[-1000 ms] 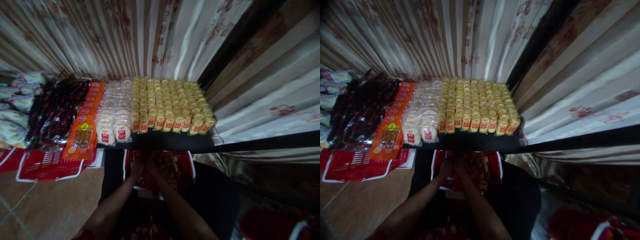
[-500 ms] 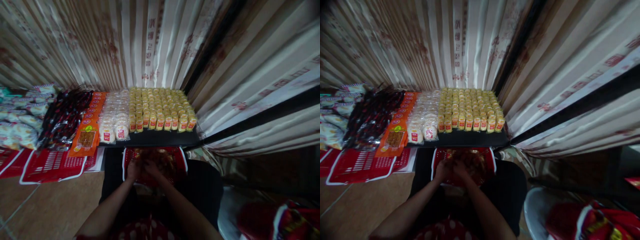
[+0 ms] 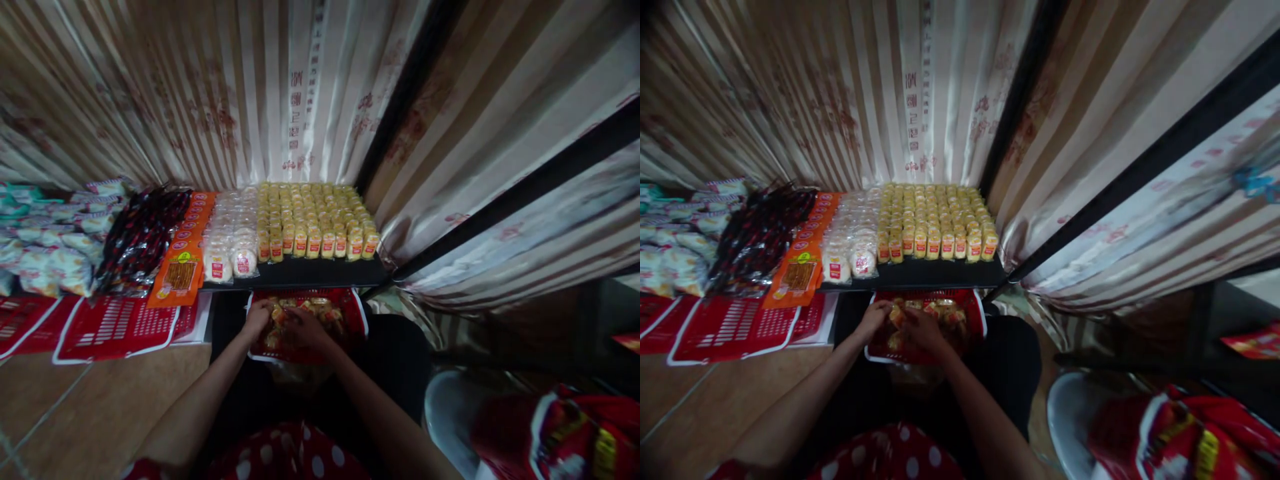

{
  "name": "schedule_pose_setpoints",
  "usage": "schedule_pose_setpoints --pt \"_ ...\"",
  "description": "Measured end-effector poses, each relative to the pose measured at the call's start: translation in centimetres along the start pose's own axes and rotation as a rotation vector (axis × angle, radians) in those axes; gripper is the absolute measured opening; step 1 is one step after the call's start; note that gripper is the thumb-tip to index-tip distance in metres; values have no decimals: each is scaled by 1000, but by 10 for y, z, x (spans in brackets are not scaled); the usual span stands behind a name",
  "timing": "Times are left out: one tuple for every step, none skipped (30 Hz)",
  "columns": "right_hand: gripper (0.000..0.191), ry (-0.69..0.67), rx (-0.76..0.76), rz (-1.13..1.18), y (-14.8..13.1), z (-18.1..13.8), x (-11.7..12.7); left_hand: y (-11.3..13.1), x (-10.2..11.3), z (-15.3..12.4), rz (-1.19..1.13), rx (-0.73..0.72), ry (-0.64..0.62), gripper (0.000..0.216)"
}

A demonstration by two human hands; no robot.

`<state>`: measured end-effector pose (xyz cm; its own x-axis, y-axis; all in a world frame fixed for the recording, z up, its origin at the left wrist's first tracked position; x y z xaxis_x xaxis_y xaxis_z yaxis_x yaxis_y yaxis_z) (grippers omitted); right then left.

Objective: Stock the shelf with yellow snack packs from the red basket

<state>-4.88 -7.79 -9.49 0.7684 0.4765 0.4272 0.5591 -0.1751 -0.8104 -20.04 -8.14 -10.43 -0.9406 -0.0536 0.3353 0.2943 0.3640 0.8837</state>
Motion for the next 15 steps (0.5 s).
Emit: schedule_pose_setpoints --pt "37 -22 19 13 -2 -3 0 4 0 0 -26 -3 -5 19" --pt "40 -34 27 19 -5 -6 1 8 0 0 -47 -10 -12 18" --pt "42 -31 26 12 -7 -8 2 12 0 0 -65 -21 -19 18" --pt "44 -21 22 -11 -10 -11 3 16 -1 -1 -78 -35 -26 17" --pt "43 -5 21 -43 -13 -13 5 19 -1 -1 -88 -50 -32 17" --pt "43 14 24 -81 -17 -15 7 23 -2 -1 -96 -64 -37 17" --pt "42 36 35 -120 -21 -17 9 27 -2 -1 -98 -83 -39 17" --pt "40 61 52 -160 -25 -19 11 32 -2 -1 -91 -111 -38 17" --pt "40 90 71 -198 -29 -20 12 37 -1 -1 -73 -150 -33 17" --pt "40 126 91 -235 -33 -21 14 43 0 0 -42 -196 -25 18" --pt "40 168 108 -272 -37 -22 16 49 1 0 -4 -243 -13 18" --pt "40 214 124 -308 -40 -23 18 55 2 0 36 -284 2 19" --pt "41 261 140 -338 -43 -24 20 61 3 1 68 -316 15 19" --pt "41 312 153 -361 -45 -25 22 66 3 1 86 -336 26 19" --pt "42 363 165 -378 -48 -25 23 71 4 2 92 -352 36 19"
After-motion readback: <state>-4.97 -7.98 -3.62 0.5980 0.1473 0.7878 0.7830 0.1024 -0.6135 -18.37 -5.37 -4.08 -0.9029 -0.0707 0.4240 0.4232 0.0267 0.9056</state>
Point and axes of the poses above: each hand's wrist, its own z-axis towards the middle knuckle, its own x-axis out of the back of the hand, y = z × x, the point moved 5 cm from there along z, towards the middle knuckle, and after that the axes turned 12 degrees about -x, right-handed, at the moved point
